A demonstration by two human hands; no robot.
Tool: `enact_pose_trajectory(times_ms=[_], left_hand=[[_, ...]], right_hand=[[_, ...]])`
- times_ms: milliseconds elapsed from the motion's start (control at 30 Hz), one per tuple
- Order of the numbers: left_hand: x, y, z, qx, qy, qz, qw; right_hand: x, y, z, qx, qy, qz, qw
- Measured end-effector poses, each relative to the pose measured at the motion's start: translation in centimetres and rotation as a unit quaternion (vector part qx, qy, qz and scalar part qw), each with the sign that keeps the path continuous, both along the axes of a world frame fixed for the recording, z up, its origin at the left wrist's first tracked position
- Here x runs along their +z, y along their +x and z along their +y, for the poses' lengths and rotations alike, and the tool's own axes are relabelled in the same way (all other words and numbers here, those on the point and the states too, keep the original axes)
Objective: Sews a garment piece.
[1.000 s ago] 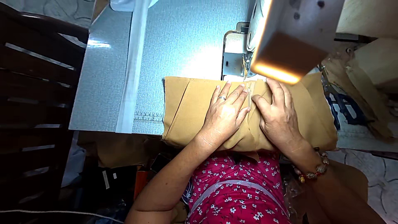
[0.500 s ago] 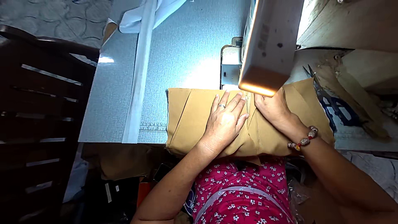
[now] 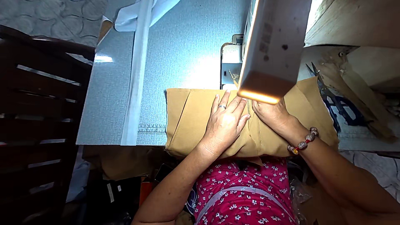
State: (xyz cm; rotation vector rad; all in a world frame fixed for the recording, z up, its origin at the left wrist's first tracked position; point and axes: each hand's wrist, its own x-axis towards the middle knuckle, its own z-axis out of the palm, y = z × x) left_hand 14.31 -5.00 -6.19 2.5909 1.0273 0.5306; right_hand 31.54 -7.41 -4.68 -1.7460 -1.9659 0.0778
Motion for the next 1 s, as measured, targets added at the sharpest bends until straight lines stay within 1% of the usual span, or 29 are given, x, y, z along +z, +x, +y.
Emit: enact_pose_trajectory(times_ms=[67,133,167,267,333,400,467,533,600,700,800,833,867,900,967,1000], left_hand=[[0.0,0.0,0.0,-0.002,0.001,0.001,1.0],[-0.1,0.0,0.1,-0.002,0.001,-0.002,1.0],[-0.1,0.0,0.0,-0.001,-0.002,-0.004,1.0],[-0.1,-0.1,0.0,-0.001,-0.002,-0.009,1.0],[0.0,-0.1,0.0,-0.002,-0.003,-0.009,1.0],[0.0,-0.1,0.0,-0.002,-0.008,-0.006,1.0],[0.1,-0.1,-0.1,-0.002,-0.012,-0.006,1.0],[0.2,-0.1,0.0,-0.002,-0.011,-0.004,1.0],[0.2,-0.1,0.0,-0.005,-0.014,-0.001,1.0],[0.3,-0.1,0.1,-0.008,-0.017,0.006,1.0],[0.3,0.0,0.4,-0.011,-0.015,0.004,1.0],[0.3,0.1,0.6,-0.012,-0.015,0.001,1.0],[0.4,0.2,0.8,-0.015,-0.02,0.002,1.0],[0.6,0.4,1.2,-0.018,-0.031,0.008,0.999],[0.9,0.8,2.1,-0.021,-0.05,0.024,0.998],[1.1,1.0,2.7,-0.019,-0.06,0.029,0.998]], right_hand=[[-0.3,0.3,0.3,-0.008,0.023,0.059,0.998],[-0.7,0.6,1.2,-0.047,0.066,0.148,0.986],[-0.4,0.6,1.4,-0.06,0.068,0.183,0.979],[0.4,0.2,2.5,-0.114,-0.006,0.239,0.964],[1.2,-0.4,2.9,-0.122,-0.067,0.237,0.962],[2.2,-1.0,2.7,-0.122,-0.092,0.218,0.964],[2.0,-1.2,2.7,-0.133,-0.057,0.204,0.968],[1.6,-0.8,2.9,-0.139,-0.034,0.223,0.964],[0.8,-0.1,3.5,-0.14,-0.032,0.219,0.965],[-0.6,0.6,3.8,-0.105,-0.022,0.147,0.983],[-2.2,1.3,4.2,-0.07,0.022,0.063,0.995],[-2.5,1.6,4.4,-0.065,0.035,0.054,0.996],[-2.2,1.6,4.2,-0.066,0.036,0.056,0.996],[-1.1,1.4,3.8,-0.072,0.019,0.072,0.995],[1.3,1.2,3.2,-0.093,-0.035,0.113,0.989],[1.1,1.4,3.9,-0.101,-0.037,0.126,0.986]])
